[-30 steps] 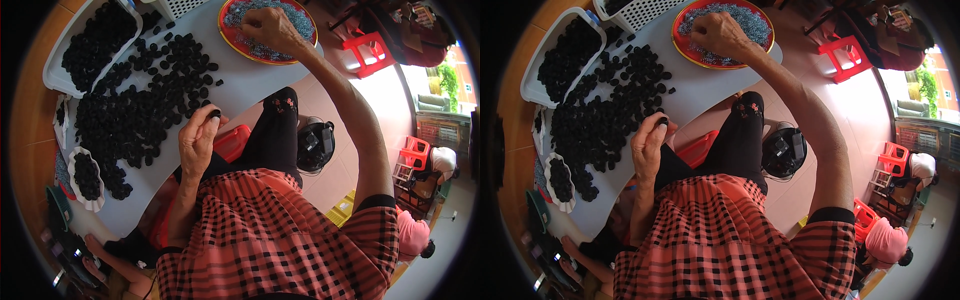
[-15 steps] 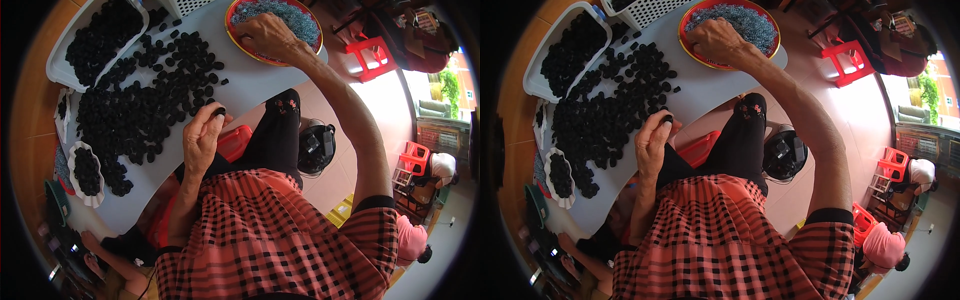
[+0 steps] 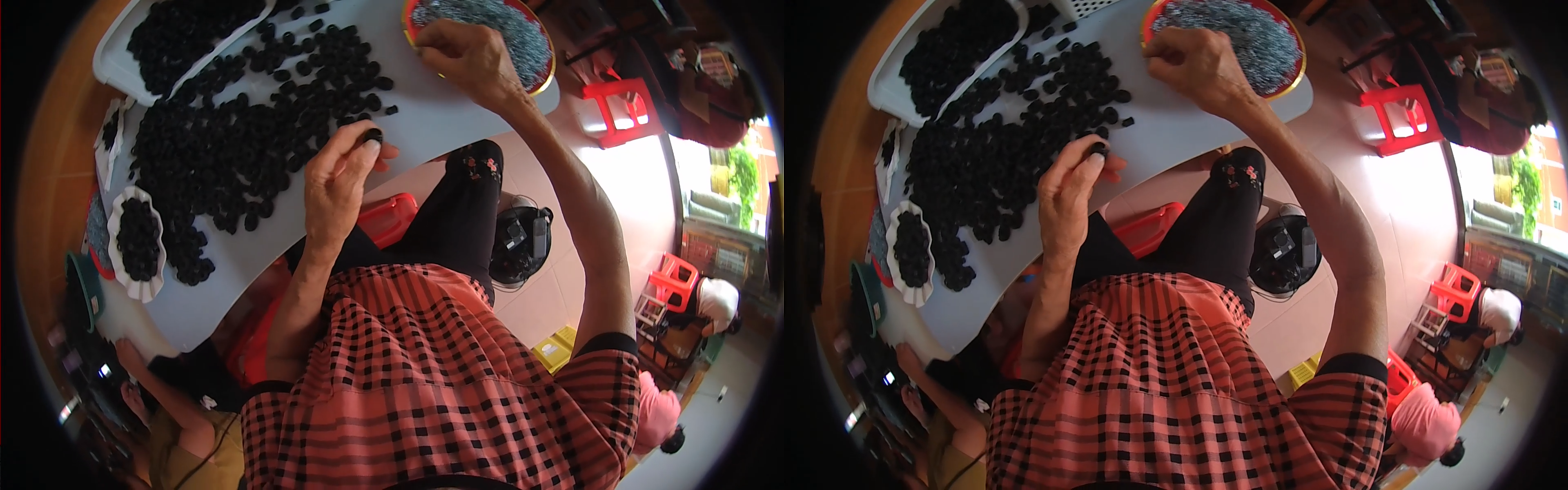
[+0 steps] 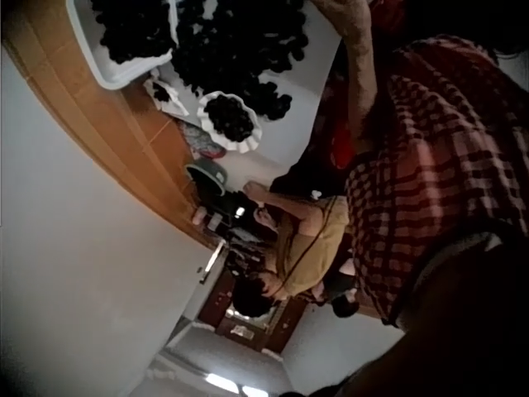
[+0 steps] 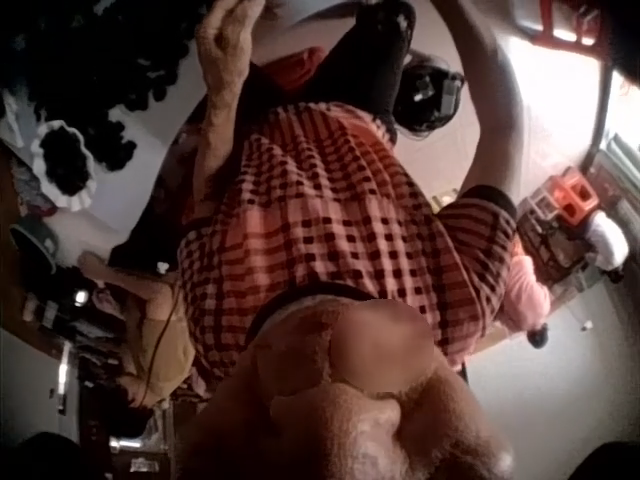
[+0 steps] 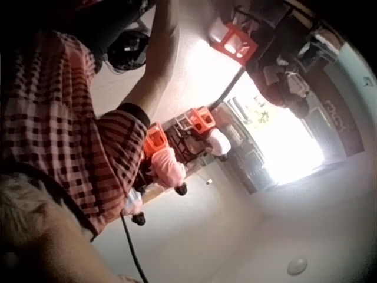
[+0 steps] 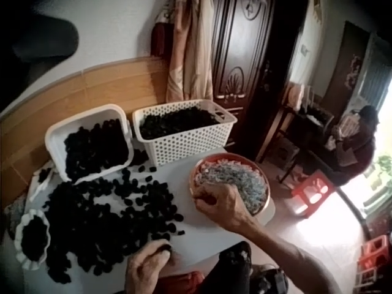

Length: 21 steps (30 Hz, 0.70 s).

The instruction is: The person assembles small black plastic components by picking them up from the table and fitting the pieces together by hand.

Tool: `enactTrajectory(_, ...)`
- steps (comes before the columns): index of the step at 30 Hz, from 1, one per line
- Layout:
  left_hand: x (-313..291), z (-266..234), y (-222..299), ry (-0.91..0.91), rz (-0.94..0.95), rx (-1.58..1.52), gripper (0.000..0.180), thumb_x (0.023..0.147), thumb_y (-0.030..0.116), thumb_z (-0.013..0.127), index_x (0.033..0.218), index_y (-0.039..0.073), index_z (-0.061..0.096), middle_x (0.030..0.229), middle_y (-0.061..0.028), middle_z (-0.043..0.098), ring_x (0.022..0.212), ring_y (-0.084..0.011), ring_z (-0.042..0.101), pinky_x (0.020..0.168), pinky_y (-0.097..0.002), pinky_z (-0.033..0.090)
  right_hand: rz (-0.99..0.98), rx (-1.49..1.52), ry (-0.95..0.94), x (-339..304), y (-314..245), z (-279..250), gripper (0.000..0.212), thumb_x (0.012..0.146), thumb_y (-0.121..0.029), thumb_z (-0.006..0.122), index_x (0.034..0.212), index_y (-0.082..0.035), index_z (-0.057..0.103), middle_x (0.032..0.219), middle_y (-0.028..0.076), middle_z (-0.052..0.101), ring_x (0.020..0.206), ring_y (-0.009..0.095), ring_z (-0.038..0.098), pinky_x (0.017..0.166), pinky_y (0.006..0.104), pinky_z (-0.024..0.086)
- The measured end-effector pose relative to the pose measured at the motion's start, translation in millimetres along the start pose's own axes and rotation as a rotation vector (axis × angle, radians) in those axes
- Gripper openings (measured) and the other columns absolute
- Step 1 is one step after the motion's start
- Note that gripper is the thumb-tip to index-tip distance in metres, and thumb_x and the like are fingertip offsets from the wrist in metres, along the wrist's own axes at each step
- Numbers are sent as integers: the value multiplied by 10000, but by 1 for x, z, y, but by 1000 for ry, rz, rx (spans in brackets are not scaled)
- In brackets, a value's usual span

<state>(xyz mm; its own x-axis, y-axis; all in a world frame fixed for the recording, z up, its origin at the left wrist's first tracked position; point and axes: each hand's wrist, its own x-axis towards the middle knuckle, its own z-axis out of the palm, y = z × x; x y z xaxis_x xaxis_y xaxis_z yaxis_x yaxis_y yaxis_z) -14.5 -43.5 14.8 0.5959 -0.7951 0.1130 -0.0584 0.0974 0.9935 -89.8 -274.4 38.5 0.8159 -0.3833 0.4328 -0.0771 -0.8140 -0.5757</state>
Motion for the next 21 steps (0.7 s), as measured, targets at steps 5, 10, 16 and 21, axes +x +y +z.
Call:
enactTrajectory(5,-1,2,-7,4,-9,-56,212,912,115,534,1073,-2,607,800,-60,678,696,-49,545,654,-205,454,46,-125,84,11,17,-12,159,841,-170,646,939,-49,676,810,103,682,722,165,663,701,301,524)
enactTrajectory(10,-8,1,-10,-20,-74,-164,224,925,118,524,1090,-10,603,843,-72,680,788,-92,620,735,-242,503,108,-311,-80,13,9,-8,148,857,-179,611,925,-56,655,830,132,684,768,260,684,721,356,514)
enactTrajectory(16,-20,2,2,12,-138,-283,238,932,131,532,1106,-23,584,856,-72,666,669,-42,536,556,-195,453,52,-317,-35,15,13,0,126,864,-144,615,950,-55,640,830,126,685,756,229,688,720,334,516)
enactTrajectory(21,-26,5,0,-9,-131,-335,261,925,127,536,1126,-33,572,847,-74,657,717,-67,566,615,-214,479,110,78,-39,16,-7,9,195,883,-101,618,1042,-3,675,842,20,681,777,74,600,736,219,476)
